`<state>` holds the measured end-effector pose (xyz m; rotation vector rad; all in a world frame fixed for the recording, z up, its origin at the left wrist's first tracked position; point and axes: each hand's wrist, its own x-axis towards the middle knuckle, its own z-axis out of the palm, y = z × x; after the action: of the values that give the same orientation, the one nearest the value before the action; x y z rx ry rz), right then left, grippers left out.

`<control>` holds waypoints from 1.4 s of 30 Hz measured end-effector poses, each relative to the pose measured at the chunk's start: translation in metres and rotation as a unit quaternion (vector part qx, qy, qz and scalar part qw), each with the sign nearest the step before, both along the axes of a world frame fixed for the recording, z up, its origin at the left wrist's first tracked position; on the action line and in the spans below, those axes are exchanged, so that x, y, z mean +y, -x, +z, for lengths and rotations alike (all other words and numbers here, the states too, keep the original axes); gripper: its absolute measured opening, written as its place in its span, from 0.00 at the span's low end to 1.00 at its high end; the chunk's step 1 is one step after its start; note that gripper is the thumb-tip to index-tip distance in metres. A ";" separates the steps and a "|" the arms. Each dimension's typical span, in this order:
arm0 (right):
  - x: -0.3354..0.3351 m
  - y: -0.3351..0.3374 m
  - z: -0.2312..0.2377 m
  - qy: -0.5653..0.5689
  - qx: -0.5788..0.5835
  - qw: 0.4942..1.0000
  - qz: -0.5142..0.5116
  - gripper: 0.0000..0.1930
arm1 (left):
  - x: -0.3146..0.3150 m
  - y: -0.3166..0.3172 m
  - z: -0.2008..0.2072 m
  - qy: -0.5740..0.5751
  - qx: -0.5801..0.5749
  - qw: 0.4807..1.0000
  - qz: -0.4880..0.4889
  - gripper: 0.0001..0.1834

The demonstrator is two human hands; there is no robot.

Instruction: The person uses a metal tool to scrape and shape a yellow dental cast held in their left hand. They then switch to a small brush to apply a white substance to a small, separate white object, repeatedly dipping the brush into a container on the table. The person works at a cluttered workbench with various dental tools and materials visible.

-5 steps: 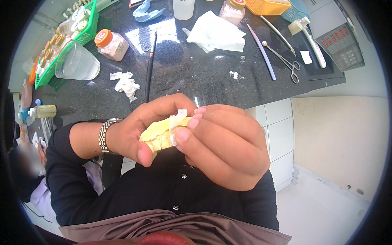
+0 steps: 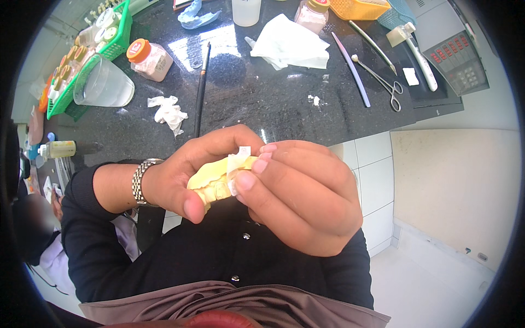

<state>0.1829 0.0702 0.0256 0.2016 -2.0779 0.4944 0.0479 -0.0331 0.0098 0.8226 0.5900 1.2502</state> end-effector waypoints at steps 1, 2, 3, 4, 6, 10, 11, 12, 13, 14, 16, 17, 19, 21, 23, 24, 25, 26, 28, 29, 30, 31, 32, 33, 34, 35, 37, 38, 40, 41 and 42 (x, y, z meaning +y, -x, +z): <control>0.000 0.000 0.000 0.000 0.001 1.000 -0.001 0.11 | 0.000 0.000 0.000 -0.001 -0.001 1.000 -0.002 0.45; 0.001 0.000 0.000 -0.002 0.003 1.000 0.000 0.11 | 0.001 0.000 0.000 0.000 -0.002 1.000 -0.002 0.45; 0.001 0.000 0.000 -0.004 0.004 1.000 0.000 0.12 | 0.000 -0.001 0.001 0.000 -0.002 1.000 -0.001 0.45; 0.001 -0.001 -0.001 -0.005 0.005 1.000 0.000 0.12 | 0.000 -0.001 0.001 0.000 -0.002 1.000 0.000 0.45; 0.001 0.000 0.000 -0.005 0.002 1.000 -0.001 0.12 | 0.000 -0.001 0.001 0.005 -0.001 1.000 0.001 0.45; 0.001 -0.001 0.000 -0.009 0.002 1.000 -0.003 0.13 | 0.000 -0.001 0.002 0.009 -0.013 1.000 -0.003 0.45; 0.001 -0.001 0.000 -0.005 0.000 1.000 -0.002 0.13 | 0.000 -0.001 0.002 0.008 -0.013 1.000 -0.004 0.45; 0.000 -0.001 0.000 -0.003 -0.001 1.000 -0.001 0.13 | 0.000 -0.001 0.002 0.006 -0.013 1.000 -0.003 0.45; 0.000 -0.001 0.000 0.000 -0.002 1.000 0.000 0.13 | 0.000 0.000 0.002 0.005 -0.013 1.000 -0.002 0.45; 0.000 0.000 -0.001 -0.001 -0.002 1.000 0.000 0.13 | 0.000 0.000 0.001 0.006 -0.013 1.000 -0.002 0.45; 0.000 0.000 -0.001 0.000 0.002 1.000 -0.002 0.13 | 0.000 0.001 0.002 0.006 -0.012 1.000 -0.003 0.46; -0.001 0.001 0.000 0.001 0.006 1.000 -0.004 0.12 | 0.000 0.001 0.001 0.006 -0.013 1.000 -0.005 0.46; -0.002 0.002 0.000 0.006 0.007 1.000 -0.004 0.12 | -0.001 0.000 0.001 0.007 -0.014 1.000 -0.006 0.46; -0.002 0.001 0.000 0.011 0.004 1.000 -0.003 0.12 | -0.001 0.001 0.003 0.007 -0.013 1.000 0.000 0.46; -0.002 0.001 0.001 0.011 0.003 1.000 -0.004 0.12 | -0.001 0.001 0.004 0.006 -0.010 1.000 0.003 0.46; -0.002 0.001 0.001 0.011 0.002 1.000 -0.004 0.12 | -0.001 0.001 0.004 0.005 -0.007 1.000 0.002 0.46; -0.002 0.001 0.001 0.012 0.001 1.000 -0.004 0.12 | -0.001 0.001 0.004 0.005 -0.006 1.000 0.003 0.46; -0.002 0.000 0.001 0.013 -0.001 1.000 -0.004 0.12 | -0.001 0.000 0.004 0.004 -0.005 1.000 0.003 0.46; -0.002 0.000 0.000 0.011 0.000 1.000 -0.003 0.12 | -0.001 0.000 0.004 0.005 -0.006 1.000 0.003 0.46; -0.002 0.001 0.000 0.009 0.003 1.000 -0.002 0.12 | -0.001 0.000 0.004 0.005 -0.006 1.000 0.003 0.46; -0.002 0.001 0.000 0.007 0.005 1.000 -0.002 0.13 | -0.001 0.000 0.004 0.005 -0.005 1.000 0.001 0.46; -0.001 0.001 0.000 0.006 0.007 1.000 -0.002 0.13 | -0.001 0.000 0.003 0.005 -0.004 1.000 0.000 0.46; -0.001 0.001 0.000 0.006 0.008 1.000 -0.003 0.13 | -0.001 0.000 0.003 0.005 -0.004 1.000 -0.002 0.46; -0.002 0.001 0.000 0.007 0.008 1.000 -0.003 0.13 | -0.001 0.000 0.003 0.004 -0.003 1.000 -0.002 0.46; -0.002 0.001 0.000 0.008 0.007 1.000 -0.003 0.13 | -0.001 0.000 0.003 0.003 -0.004 1.000 -0.002 0.46; -0.002 0.001 0.000 0.009 0.006 1.000 -0.004 0.13 | -0.001 0.000 0.002 0.003 -0.005 1.000 -0.002 0.46; -0.002 0.001 0.000 0.012 0.005 1.000 -0.005 0.13 | -0.001 0.000 0.002 0.005 -0.008 1.000 -0.001 0.46; -0.003 0.001 0.000 0.013 0.007 1.000 -0.005 0.13 | -0.001 0.000 0.002 0.006 -0.010 1.000 0.000 0.46; -0.002 0.001 0.000 0.011 0.008 1.000 -0.004 0.12 | -0.001 0.000 0.001 0.009 -0.013 1.000 -0.001 0.46; -0.002 0.001 -0.001 0.007 0.009 1.000 -0.003 0.12 | -0.001 0.000 0.001 0.010 -0.014 1.000 -0.002 0.46; -0.002 0.001 -0.001 0.006 0.009 1.000 -0.002 0.12 | -0.001 0.000 0.001 0.010 -0.013 1.000 -0.004 0.46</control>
<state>0.1818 0.0685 0.0248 0.1948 -2.0575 0.5005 0.0480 -0.0341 0.0109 0.7904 0.5770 1.2443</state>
